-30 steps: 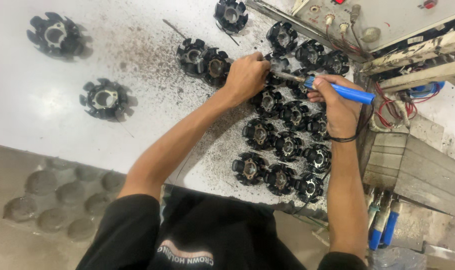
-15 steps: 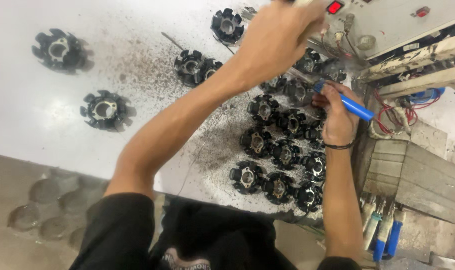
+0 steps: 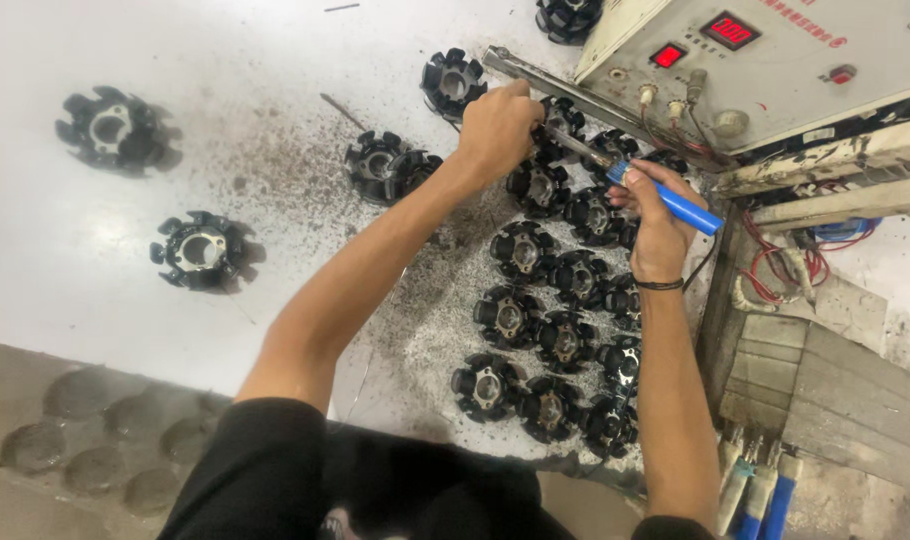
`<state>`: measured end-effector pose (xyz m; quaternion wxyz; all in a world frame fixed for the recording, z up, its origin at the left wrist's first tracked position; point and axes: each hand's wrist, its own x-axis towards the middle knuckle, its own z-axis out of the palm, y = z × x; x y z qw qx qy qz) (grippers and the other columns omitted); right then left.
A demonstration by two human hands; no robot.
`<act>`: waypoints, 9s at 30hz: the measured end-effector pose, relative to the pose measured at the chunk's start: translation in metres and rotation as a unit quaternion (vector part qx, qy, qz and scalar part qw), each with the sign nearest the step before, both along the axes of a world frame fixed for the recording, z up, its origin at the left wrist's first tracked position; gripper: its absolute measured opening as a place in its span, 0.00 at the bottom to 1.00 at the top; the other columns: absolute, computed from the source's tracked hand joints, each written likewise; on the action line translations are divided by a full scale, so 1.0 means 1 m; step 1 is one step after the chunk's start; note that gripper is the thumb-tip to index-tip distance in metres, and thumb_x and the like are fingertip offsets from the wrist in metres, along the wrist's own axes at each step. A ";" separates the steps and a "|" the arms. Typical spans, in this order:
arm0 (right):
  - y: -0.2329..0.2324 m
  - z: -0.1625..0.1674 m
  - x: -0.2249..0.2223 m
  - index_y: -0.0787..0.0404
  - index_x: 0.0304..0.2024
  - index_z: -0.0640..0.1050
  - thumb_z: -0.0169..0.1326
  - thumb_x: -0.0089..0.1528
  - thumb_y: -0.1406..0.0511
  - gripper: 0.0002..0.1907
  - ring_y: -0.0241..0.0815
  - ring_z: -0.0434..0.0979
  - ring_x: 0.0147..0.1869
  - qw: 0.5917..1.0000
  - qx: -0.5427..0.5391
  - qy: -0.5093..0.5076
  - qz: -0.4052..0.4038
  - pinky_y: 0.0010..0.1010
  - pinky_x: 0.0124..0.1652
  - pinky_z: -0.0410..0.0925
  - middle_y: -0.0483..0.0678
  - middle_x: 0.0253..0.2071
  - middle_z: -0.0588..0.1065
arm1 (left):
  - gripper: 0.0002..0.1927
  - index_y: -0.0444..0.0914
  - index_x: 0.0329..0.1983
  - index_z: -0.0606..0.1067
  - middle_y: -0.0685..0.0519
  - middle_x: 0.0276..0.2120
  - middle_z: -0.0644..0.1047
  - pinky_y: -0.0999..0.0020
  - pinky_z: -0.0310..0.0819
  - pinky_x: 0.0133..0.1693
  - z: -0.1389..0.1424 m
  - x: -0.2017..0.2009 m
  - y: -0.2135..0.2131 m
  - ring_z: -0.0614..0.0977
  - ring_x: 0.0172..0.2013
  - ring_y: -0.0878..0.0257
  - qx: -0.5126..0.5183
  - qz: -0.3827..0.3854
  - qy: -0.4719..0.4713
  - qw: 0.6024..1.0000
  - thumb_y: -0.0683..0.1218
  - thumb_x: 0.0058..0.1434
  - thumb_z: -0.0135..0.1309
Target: The person picks up black rotor-like components one at a time, holds a wire against each one, and solders the wire in place using a soldering iron, then places the finished component into a neat grid on the workbench. The person repeats this soldering and arranging cycle across the workbench throughout the episode.
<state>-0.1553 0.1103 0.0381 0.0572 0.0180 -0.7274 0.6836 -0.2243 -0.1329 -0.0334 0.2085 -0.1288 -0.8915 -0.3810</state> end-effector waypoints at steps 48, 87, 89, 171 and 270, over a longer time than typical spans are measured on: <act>-0.003 0.022 0.081 0.72 0.49 0.80 0.60 0.67 0.70 0.11 0.40 0.83 0.39 0.993 0.112 0.000 0.022 0.27 0.42 0.76 0.54 0.40 0.80 | 0.05 0.37 0.29 0.81 0.47 0.34 0.77 0.50 0.76 0.31 0.010 0.095 -0.006 0.82 0.32 0.46 -0.021 -0.052 0.023 0.998 0.38 0.48 0.60; 0.086 -0.009 0.282 0.55 0.66 0.61 0.52 0.73 0.76 0.24 0.47 0.79 0.40 0.947 -0.242 0.175 -0.121 0.43 0.39 0.76 0.56 0.42 0.76 | 0.42 0.37 0.65 0.68 0.42 0.63 0.71 0.46 0.62 0.66 0.071 0.085 -0.103 0.69 0.66 0.46 -0.305 -0.070 -0.211 0.926 0.66 0.57 0.63; 0.083 -0.015 0.282 0.56 0.66 0.61 0.52 0.72 0.76 0.24 0.47 0.79 0.41 0.945 -0.247 0.178 -0.118 0.43 0.39 0.76 0.56 0.42 0.76 | 0.40 0.36 0.66 0.68 0.39 0.64 0.68 0.48 0.66 0.65 0.066 0.049 -0.101 0.70 0.65 0.45 -0.318 -0.029 -0.202 0.926 0.63 0.57 0.62; 0.023 0.007 0.297 0.61 0.66 0.64 0.53 0.66 0.77 0.27 0.44 0.76 0.41 0.964 -0.219 0.122 -0.084 0.37 0.36 0.73 0.54 0.40 0.75 | 0.10 0.41 0.42 0.86 0.39 0.56 0.73 0.51 0.71 0.56 0.026 0.027 -0.054 0.74 0.56 0.42 -0.008 -0.025 -0.014 1.000 0.48 0.58 0.68; -0.035 0.007 0.314 0.53 0.67 0.59 0.49 0.66 0.81 0.32 0.47 0.81 0.38 0.979 -0.103 0.085 0.153 0.36 0.42 0.77 0.62 0.40 0.77 | 0.26 0.39 0.51 0.79 0.35 0.63 0.68 0.50 0.67 0.59 0.036 0.336 -0.170 0.71 0.60 0.38 -0.074 0.093 -0.211 0.970 0.50 0.49 0.70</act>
